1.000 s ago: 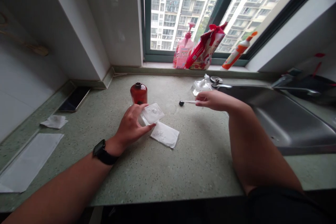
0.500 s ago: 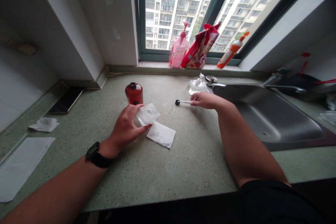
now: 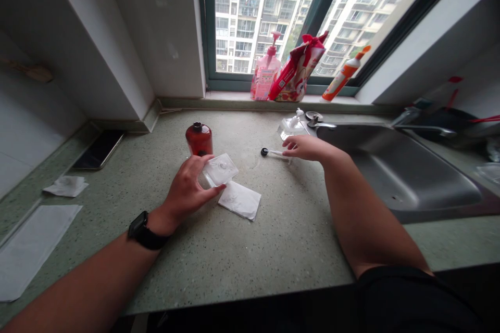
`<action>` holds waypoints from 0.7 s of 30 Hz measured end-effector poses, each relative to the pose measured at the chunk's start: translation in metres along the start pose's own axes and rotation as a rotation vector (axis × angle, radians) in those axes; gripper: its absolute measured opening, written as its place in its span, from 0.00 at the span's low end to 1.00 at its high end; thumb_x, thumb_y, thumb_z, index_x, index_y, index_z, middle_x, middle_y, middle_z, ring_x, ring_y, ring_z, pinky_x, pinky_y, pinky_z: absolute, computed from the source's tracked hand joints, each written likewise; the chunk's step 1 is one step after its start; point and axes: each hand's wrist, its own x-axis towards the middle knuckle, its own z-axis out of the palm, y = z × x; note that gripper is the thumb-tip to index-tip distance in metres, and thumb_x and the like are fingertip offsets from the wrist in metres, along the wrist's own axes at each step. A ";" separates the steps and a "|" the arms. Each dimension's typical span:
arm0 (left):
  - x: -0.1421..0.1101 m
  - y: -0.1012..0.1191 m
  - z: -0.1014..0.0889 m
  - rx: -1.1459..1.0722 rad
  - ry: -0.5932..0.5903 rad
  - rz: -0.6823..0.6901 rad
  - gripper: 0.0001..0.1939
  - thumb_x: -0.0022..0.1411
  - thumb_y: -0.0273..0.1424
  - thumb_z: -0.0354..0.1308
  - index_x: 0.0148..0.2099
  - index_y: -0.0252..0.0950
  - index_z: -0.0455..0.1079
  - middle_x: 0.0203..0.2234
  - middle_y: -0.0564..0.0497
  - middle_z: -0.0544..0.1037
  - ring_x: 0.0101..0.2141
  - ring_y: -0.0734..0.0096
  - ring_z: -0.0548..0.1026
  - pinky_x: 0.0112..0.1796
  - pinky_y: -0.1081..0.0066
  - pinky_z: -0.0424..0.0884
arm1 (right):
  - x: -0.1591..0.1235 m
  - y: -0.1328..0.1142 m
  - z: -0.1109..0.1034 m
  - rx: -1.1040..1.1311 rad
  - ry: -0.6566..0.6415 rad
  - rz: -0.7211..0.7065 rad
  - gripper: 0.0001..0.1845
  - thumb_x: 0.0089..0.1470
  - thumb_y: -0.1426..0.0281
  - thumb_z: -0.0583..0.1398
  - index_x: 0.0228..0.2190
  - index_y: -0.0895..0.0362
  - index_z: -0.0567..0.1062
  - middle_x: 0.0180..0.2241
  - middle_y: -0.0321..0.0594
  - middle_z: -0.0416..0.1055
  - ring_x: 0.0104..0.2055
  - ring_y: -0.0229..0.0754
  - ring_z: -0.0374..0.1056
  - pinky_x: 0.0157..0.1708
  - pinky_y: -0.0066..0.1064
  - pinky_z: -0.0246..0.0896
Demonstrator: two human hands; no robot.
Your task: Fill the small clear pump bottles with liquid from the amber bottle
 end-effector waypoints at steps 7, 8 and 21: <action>0.000 0.001 0.000 -0.041 -0.005 -0.016 0.34 0.63 0.47 0.74 0.65 0.42 0.71 0.53 0.43 0.79 0.53 0.49 0.79 0.57 0.52 0.76 | -0.013 -0.046 0.003 0.350 0.273 -0.326 0.20 0.66 0.53 0.64 0.49 0.53 0.83 0.47 0.48 0.84 0.48 0.50 0.81 0.53 0.47 0.77; 0.000 0.001 0.000 -0.051 -0.002 -0.021 0.34 0.63 0.47 0.74 0.65 0.41 0.71 0.53 0.43 0.79 0.53 0.50 0.79 0.57 0.52 0.76 | -0.014 -0.057 0.011 0.467 0.236 -0.392 0.22 0.66 0.51 0.63 0.51 0.53 0.83 0.51 0.49 0.84 0.51 0.50 0.81 0.55 0.47 0.77; -0.001 0.003 0.000 -0.169 0.021 -0.034 0.38 0.61 0.52 0.75 0.67 0.43 0.70 0.55 0.43 0.79 0.55 0.50 0.80 0.59 0.52 0.77 | -0.006 -0.119 0.111 0.899 0.094 -0.745 0.41 0.54 0.52 0.76 0.66 0.44 0.75 0.65 0.47 0.75 0.69 0.58 0.71 0.70 0.59 0.66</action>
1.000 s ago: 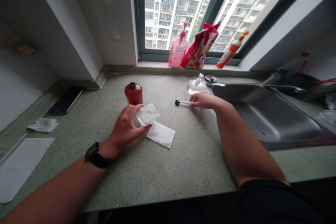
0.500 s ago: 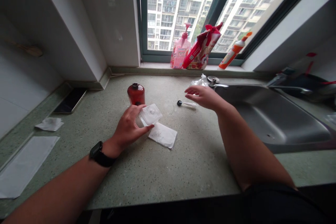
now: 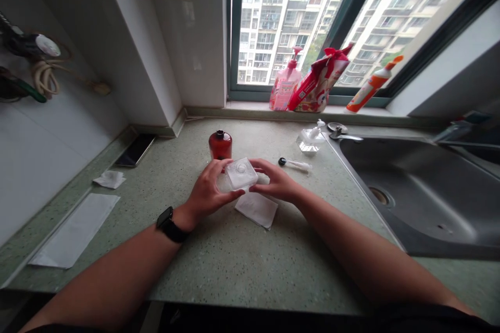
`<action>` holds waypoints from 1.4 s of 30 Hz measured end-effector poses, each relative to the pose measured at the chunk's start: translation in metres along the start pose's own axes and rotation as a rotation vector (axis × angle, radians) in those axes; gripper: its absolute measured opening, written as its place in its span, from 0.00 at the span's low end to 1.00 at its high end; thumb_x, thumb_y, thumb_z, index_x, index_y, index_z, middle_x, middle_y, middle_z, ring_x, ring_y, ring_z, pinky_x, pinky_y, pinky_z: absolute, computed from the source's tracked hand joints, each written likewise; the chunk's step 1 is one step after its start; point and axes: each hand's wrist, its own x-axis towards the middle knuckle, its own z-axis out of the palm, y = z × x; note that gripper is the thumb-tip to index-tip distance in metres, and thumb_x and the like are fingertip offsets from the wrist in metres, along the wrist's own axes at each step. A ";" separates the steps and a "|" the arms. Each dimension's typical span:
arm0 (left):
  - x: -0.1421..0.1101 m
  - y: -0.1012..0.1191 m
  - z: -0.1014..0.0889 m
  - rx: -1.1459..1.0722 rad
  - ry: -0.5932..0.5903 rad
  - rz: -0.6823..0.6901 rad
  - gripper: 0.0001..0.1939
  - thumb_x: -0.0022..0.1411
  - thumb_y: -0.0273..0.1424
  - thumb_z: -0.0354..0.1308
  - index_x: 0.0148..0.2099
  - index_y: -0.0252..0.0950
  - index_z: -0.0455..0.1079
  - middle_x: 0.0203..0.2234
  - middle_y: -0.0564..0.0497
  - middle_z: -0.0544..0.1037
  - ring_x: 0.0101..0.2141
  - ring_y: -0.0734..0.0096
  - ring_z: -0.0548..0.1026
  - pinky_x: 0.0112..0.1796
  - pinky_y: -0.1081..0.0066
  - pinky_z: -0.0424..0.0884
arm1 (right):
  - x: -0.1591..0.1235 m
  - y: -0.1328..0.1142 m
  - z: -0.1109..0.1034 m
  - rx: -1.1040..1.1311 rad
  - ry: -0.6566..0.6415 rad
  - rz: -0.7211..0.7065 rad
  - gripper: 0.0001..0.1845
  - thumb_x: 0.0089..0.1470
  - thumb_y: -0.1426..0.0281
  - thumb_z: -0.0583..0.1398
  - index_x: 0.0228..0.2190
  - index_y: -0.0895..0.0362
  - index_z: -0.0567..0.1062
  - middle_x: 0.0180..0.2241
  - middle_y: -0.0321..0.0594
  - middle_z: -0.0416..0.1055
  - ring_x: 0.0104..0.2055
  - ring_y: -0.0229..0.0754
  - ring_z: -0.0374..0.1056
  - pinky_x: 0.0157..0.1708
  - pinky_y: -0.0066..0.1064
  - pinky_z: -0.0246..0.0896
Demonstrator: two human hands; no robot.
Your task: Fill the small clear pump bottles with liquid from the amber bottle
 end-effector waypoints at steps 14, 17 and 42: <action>-0.001 -0.001 -0.002 0.030 -0.063 0.034 0.47 0.58 0.56 0.76 0.72 0.43 0.65 0.59 0.40 0.77 0.57 0.47 0.78 0.61 0.48 0.75 | 0.001 0.001 0.009 0.134 0.040 0.036 0.42 0.47 0.53 0.79 0.60 0.49 0.76 0.60 0.48 0.78 0.63 0.57 0.75 0.67 0.56 0.68; 0.004 -0.006 -0.012 0.084 0.035 0.095 0.52 0.60 0.60 0.72 0.75 0.42 0.59 0.59 0.38 0.75 0.55 0.49 0.77 0.58 0.49 0.76 | 0.003 0.001 0.007 0.173 0.096 0.059 0.42 0.46 0.53 0.79 0.60 0.49 0.76 0.59 0.48 0.79 0.63 0.57 0.75 0.66 0.55 0.68; 0.071 -0.022 0.023 0.204 0.226 -0.039 0.40 0.59 0.40 0.77 0.67 0.40 0.64 0.59 0.40 0.79 0.59 0.48 0.78 0.61 0.52 0.72 | 0.010 0.011 -0.026 -0.181 0.796 -0.043 0.43 0.49 0.43 0.74 0.60 0.50 0.73 0.57 0.49 0.73 0.58 0.57 0.73 0.58 0.55 0.75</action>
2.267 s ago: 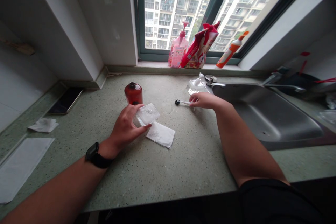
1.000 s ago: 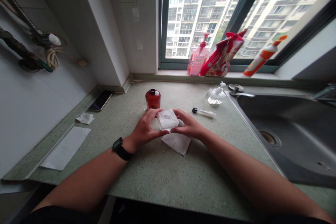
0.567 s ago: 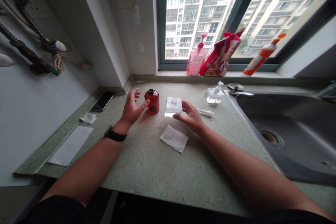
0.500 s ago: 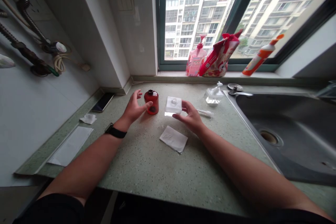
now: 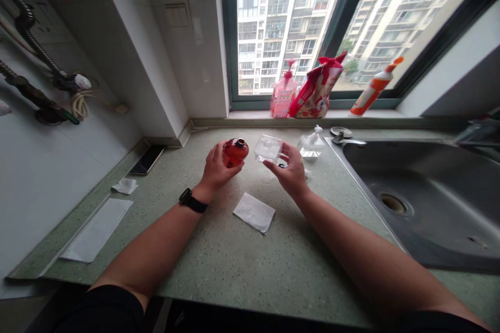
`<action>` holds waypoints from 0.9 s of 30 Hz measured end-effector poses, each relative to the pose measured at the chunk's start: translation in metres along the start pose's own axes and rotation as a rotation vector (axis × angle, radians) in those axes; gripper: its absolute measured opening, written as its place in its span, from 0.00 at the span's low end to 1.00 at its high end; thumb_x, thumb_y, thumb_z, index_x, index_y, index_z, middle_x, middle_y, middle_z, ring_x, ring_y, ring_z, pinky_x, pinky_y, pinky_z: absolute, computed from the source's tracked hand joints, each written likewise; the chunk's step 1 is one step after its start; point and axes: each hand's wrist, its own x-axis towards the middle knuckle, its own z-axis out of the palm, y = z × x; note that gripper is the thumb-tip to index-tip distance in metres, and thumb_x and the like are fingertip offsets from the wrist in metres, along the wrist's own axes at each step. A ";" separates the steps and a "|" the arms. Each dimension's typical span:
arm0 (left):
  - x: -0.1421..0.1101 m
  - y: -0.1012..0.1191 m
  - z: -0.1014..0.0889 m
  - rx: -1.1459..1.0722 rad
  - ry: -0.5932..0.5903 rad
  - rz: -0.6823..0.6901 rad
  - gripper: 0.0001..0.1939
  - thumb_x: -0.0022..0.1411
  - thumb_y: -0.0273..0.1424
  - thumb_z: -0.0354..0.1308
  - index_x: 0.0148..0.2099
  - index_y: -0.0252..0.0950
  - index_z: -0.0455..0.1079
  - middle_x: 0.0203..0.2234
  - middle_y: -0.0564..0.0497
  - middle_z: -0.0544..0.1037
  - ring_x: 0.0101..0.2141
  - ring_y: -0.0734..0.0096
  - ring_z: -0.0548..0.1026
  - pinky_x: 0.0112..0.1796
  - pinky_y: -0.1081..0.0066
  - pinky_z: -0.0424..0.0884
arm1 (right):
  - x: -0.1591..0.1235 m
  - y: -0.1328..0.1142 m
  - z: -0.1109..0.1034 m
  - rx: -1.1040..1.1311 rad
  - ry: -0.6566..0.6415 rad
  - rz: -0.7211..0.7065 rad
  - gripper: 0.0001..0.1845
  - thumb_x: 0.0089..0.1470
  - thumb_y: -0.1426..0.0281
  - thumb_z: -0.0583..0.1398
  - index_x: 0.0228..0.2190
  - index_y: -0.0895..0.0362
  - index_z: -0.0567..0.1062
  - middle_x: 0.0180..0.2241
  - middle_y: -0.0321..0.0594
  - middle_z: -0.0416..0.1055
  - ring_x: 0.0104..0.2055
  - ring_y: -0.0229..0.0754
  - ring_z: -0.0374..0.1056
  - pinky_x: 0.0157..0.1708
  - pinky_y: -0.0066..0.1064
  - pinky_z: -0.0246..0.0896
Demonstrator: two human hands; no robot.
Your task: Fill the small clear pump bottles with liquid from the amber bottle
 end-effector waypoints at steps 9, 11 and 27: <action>-0.016 0.002 0.000 0.311 -0.095 0.141 0.43 0.63 0.57 0.71 0.72 0.42 0.67 0.58 0.40 0.78 0.55 0.45 0.75 0.58 0.50 0.67 | 0.005 0.015 -0.010 -0.218 0.044 -0.224 0.38 0.54 0.48 0.74 0.61 0.47 0.74 0.54 0.47 0.73 0.58 0.58 0.72 0.54 0.56 0.77; -0.015 0.005 0.000 0.330 -0.107 0.143 0.44 0.64 0.57 0.71 0.72 0.42 0.67 0.58 0.41 0.78 0.55 0.45 0.74 0.58 0.51 0.66 | 0.006 0.017 -0.012 -0.258 0.039 -0.263 0.38 0.55 0.49 0.74 0.62 0.47 0.74 0.55 0.47 0.73 0.58 0.58 0.72 0.54 0.57 0.78; -0.011 0.014 0.000 0.342 -0.162 0.137 0.46 0.63 0.61 0.70 0.73 0.43 0.67 0.56 0.41 0.78 0.53 0.46 0.74 0.55 0.52 0.66 | 0.008 0.007 -0.019 -0.449 0.014 -0.444 0.38 0.57 0.67 0.71 0.66 0.45 0.70 0.56 0.47 0.70 0.61 0.61 0.70 0.61 0.61 0.73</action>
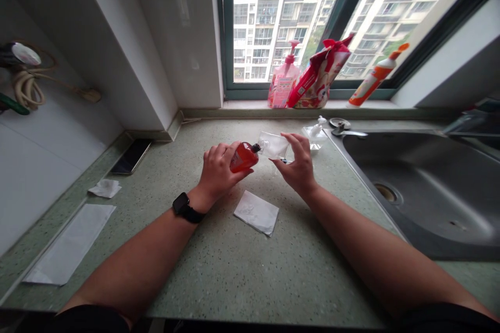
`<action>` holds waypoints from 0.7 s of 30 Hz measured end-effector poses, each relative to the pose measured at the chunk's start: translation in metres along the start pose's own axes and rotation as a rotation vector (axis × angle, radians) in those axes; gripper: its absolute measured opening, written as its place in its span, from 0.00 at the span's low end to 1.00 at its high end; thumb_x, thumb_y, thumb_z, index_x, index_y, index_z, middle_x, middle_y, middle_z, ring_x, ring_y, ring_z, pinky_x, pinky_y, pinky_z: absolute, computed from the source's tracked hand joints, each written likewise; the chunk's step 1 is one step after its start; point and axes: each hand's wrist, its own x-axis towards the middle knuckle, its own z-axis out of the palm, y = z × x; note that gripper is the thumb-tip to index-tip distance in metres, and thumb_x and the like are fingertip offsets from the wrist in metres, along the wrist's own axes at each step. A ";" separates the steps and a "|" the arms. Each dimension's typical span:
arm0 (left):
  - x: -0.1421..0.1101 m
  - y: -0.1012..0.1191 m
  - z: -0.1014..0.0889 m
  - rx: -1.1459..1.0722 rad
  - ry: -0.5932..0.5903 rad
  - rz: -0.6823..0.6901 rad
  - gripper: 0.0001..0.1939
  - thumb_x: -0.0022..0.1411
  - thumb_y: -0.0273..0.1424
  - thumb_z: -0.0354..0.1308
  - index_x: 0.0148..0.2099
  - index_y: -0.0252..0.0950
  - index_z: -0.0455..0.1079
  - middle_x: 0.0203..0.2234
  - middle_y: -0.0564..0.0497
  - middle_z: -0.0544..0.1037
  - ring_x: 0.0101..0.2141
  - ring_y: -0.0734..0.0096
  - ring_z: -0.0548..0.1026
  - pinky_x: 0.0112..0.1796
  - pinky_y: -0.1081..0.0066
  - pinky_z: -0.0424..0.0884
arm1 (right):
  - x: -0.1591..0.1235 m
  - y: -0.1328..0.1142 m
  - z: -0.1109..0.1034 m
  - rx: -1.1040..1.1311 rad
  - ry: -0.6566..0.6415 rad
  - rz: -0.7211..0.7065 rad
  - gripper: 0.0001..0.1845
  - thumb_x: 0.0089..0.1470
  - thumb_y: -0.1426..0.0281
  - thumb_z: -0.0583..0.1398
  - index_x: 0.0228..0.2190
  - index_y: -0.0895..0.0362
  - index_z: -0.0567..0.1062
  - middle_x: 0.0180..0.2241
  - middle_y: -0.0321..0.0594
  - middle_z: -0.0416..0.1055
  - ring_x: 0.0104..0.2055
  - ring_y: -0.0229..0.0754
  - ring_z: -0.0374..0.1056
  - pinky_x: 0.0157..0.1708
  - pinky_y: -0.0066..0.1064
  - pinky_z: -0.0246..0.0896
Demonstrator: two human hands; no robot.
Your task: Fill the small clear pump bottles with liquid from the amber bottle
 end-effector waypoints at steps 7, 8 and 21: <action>0.001 0.002 -0.002 0.007 -0.024 -0.007 0.45 0.63 0.61 0.70 0.73 0.44 0.67 0.55 0.41 0.78 0.53 0.46 0.74 0.55 0.52 0.67 | 0.003 -0.003 -0.003 -0.021 -0.003 -0.030 0.39 0.56 0.72 0.69 0.66 0.45 0.70 0.57 0.48 0.69 0.60 0.60 0.71 0.61 0.60 0.73; 0.001 0.003 -0.002 0.007 -0.026 -0.010 0.46 0.63 0.61 0.70 0.73 0.44 0.67 0.55 0.41 0.78 0.53 0.46 0.74 0.55 0.52 0.67 | 0.003 -0.004 -0.003 -0.022 -0.004 -0.034 0.39 0.56 0.73 0.69 0.66 0.45 0.70 0.57 0.48 0.69 0.60 0.60 0.71 0.61 0.60 0.73; 0.002 0.004 -0.003 -0.032 -0.057 -0.020 0.45 0.62 0.60 0.71 0.72 0.44 0.67 0.55 0.43 0.79 0.53 0.48 0.74 0.54 0.54 0.66 | 0.005 -0.006 -0.005 -0.031 -0.017 -0.069 0.40 0.55 0.74 0.67 0.67 0.46 0.70 0.58 0.49 0.69 0.61 0.60 0.70 0.61 0.62 0.72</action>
